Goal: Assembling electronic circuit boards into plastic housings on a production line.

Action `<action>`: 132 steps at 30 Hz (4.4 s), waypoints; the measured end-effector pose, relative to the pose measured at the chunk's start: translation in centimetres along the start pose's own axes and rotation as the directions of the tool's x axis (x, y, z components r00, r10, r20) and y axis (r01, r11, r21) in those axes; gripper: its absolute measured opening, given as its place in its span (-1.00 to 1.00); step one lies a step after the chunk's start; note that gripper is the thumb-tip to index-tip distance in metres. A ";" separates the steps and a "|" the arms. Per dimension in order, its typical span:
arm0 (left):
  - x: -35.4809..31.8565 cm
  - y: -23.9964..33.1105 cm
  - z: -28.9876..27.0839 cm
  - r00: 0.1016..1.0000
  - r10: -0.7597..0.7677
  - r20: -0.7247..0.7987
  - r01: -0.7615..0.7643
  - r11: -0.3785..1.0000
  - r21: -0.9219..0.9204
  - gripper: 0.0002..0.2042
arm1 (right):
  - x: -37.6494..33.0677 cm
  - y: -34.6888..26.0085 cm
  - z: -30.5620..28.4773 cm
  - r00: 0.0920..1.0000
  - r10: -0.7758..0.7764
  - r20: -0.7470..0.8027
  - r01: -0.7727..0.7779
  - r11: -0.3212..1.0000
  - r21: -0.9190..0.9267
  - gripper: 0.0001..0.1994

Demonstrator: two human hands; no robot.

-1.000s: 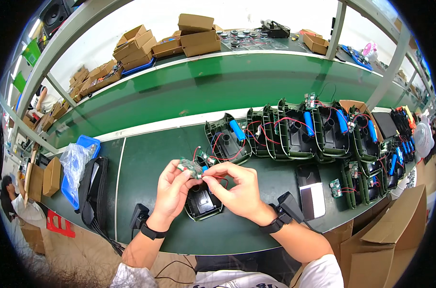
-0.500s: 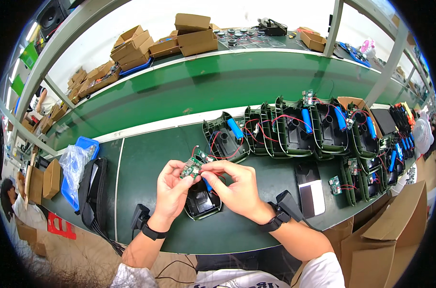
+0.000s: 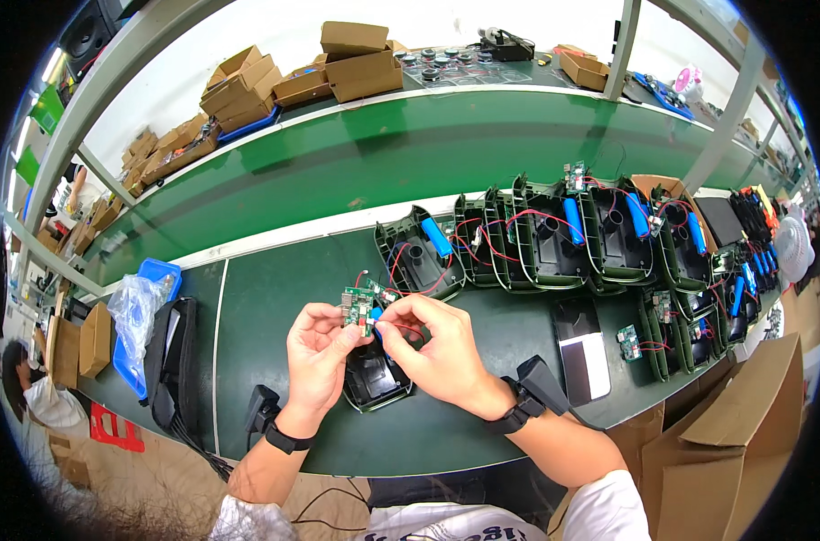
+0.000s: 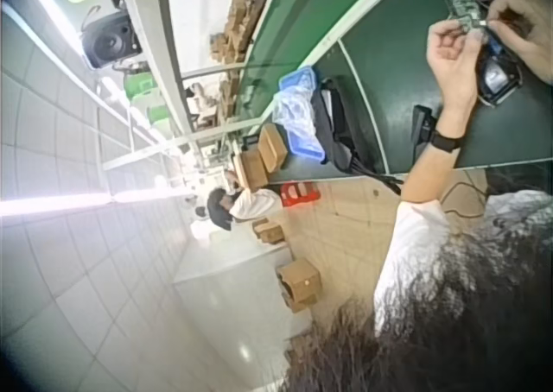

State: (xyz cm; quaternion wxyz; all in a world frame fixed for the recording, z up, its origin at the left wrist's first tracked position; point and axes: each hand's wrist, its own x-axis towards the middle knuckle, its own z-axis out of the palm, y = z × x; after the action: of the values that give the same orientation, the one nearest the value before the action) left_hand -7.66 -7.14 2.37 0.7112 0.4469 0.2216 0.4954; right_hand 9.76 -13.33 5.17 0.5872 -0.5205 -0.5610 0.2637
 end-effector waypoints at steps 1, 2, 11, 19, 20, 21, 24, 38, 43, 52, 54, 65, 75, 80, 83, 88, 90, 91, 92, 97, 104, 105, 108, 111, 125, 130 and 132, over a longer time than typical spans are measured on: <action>0.0 0.2 0.1 1.000 0.024 0.006 -0.024 0.997 0.072 -0.73 | 0.0 0.1 -0.1 1.000 0.000 -0.002 0.000 1.000 -0.003 -0.93; 0.0 0.2 0.2 0.999 0.048 0.013 -0.049 0.988 0.145 -0.71 | -0.1 0.4 0.0 1.000 -0.006 -0.001 0.006 1.000 0.000 -0.93; -0.7 -0.3 1.0 0.964 0.255 0.080 -0.267 0.911 0.315 -0.64 | -0.1 0.4 -0.3 1.000 -0.007 0.026 0.007 1.000 0.004 -0.92; -0.8 -0.3 0.9 0.955 0.273 0.112 -0.295 0.893 0.339 -0.68 | 0.1 0.4 -0.5 0.998 -0.058 0.039 0.058 0.998 -0.007 -0.91; -0.8 -0.3 1.0 0.956 0.269 0.118 -0.294 0.890 0.348 -0.68 | 0.1 0.4 -0.5 0.997 -0.059 0.043 0.060 0.998 -0.004 -0.91; -0.8 -0.3 0.9 0.956 0.267 0.120 -0.292 0.891 0.347 -0.68 | 0.1 0.4 -0.6 0.997 -0.061 0.047 0.061 0.998 0.000 -0.91; -0.8 -0.5 0.6 0.957 0.269 0.111 -0.291 0.879 0.378 -0.67 | 0.2 0.2 -0.6 0.997 -0.050 0.051 0.051 0.999 -0.013 -0.91; -0.9 -0.4 0.8 0.962 0.253 0.099 -0.272 0.892 0.360 -0.69 | 0.0 0.6 -0.7 0.998 -0.009 0.070 0.008 1.000 0.004 -0.90; -0.7 -0.5 0.7 0.952 0.284 0.116 -0.307 0.868 0.390 -0.75 | -0.1 1.2 -0.7 0.994 0.055 0.092 -0.060 0.997 0.054 -0.89; 0.1 0.7 0.0 0.983 0.131 0.132 -0.166 0.937 0.307 -0.68 | 1.0 0.3 -1.7 0.992 -0.057 0.116 0.062 0.997 -0.042 -0.87; 0.5 1.0 -0.4 0.980 0.083 0.181 -0.133 0.949 0.285 -0.66 | 1.2 -0.4 -2.6 0.978 -0.200 0.056 0.207 0.959 -0.192 -0.83; 0.9 1.6 -1.4 0.962 -0.101 0.253 0.055 0.982 0.182 -0.75 | 1.5 0.3 -2.3 0.864 -0.413 0.289 0.479 0.851 -0.216 -0.77; 0.9 1.0 -1.4 0.954 -0.169 0.249 0.130 0.978 0.165 -0.77 | 1.5 1.0 -1.9 0.783 -0.548 0.296 0.615 0.756 -0.226 -0.74; 0.8 1.2 -1.6 0.947 -0.196 0.256 0.155 0.973 0.174 -0.78 | 1.2 0.9 -1.5 0.785 -0.551 0.285 0.615 0.749 -0.248 -0.74; 0.9 1.4 -1.6 0.941 -0.221 0.258 0.184 0.970 0.160 -0.80 | 1.1 1.6 -1.5 0.782 -0.551 0.291 0.618 0.744 -0.252 -0.75; 1.5 3.2 -1.9 0.968 -0.161 0.191 0.125 0.974 0.186 -0.84 | 1.4 0.2 -1.8 0.940 -0.302 0.161 0.323 0.938 -0.125 -0.71; 2.4 3.8 -3.0 0.987 -0.087 0.133 0.061 0.981 0.185 -0.85 | 1.6 1.2 -2.0 0.958 -0.255 0.133 0.269 0.957 -0.103 -0.77; 2.8 4.0 -3.8 0.993 -0.054 0.106 0.037 0.987 0.156 -0.85 | 1.6 1.0 -2.0 0.968 -0.199 0.152 0.219 0.967 -0.130 -0.79; 3.0 4.3 -4.1 0.995 -0.067 0.070 0.055 0.986 0.160 -0.86 | 1.6 1.1 -1.8 0.969 -0.175 0.174 0.198 0.972 -0.129 -0.79; 4.1 3.8 -7.0 0.991 -0.113 0.067 0.104 0.988 0.115 -0.87 | 2.3 0.9 0.1 0.952 -0.046 0.304 0.121 0.965 -0.232 -0.75; 4.8 4.1 -8.2 0.963 -0.186 0.194 0.176 0.982 0.066 -0.87 | 4.6 1.0 3.7 0.945 -0.047 0.323 0.231 0.797 -0.558 -0.76; 4.7 4.2 -8.0 0.960 -0.202 0.196 0.192 0.979 0.070 -0.87 | 4.7 0.8 4.1 0.945 -0.012 0.328 0.216 0.775 -0.594 -0.76; 4.7 4.0 -8.0 0.957 -0.191 0.218 0.182 0.981 0.060 -0.88 | 4.8 1.5 4.8 0.945 -0.044 0.323 0.229 0.795 -0.561 -0.76; 4.6 3.6 -7.8 0.959 -0.193 0.210 0.189 0.981 0.039 -0.87 | 5.3 2.1 5.1 0.971 0.048 0.232 0.053 0.910 -0.412 -0.83; 3.9 3.4 -6.5 0.964 -0.122 0.237 0.119 0.993 0.029 -0.79 | 2.5 3.0 2.8 0.966 0.184 0.181 -0.252 0.823 0.508 -0.68; 4.0 3.5 -6.1 0.978 -0.072 0.198 0.065 0.997 0.040 -0.80 | 2.3 3.6 2.5 0.960 0.214 0.183 -0.271 0.880 0.391 -0.79; 3.8 3.4 -5.9 0.983 -0.063 0.174 0.056 0.998 0.043 -0.80 | 2.3 3.1 2.7 0.947 0.204 0.248 -0.295 0.858 0.420 -0.81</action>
State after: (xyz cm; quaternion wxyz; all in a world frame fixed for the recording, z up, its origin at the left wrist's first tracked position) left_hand -12.28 -0.93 2.82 0.7339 0.4951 0.1809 0.4284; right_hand 8.65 -9.49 2.76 0.5947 -0.4101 -0.4663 0.5106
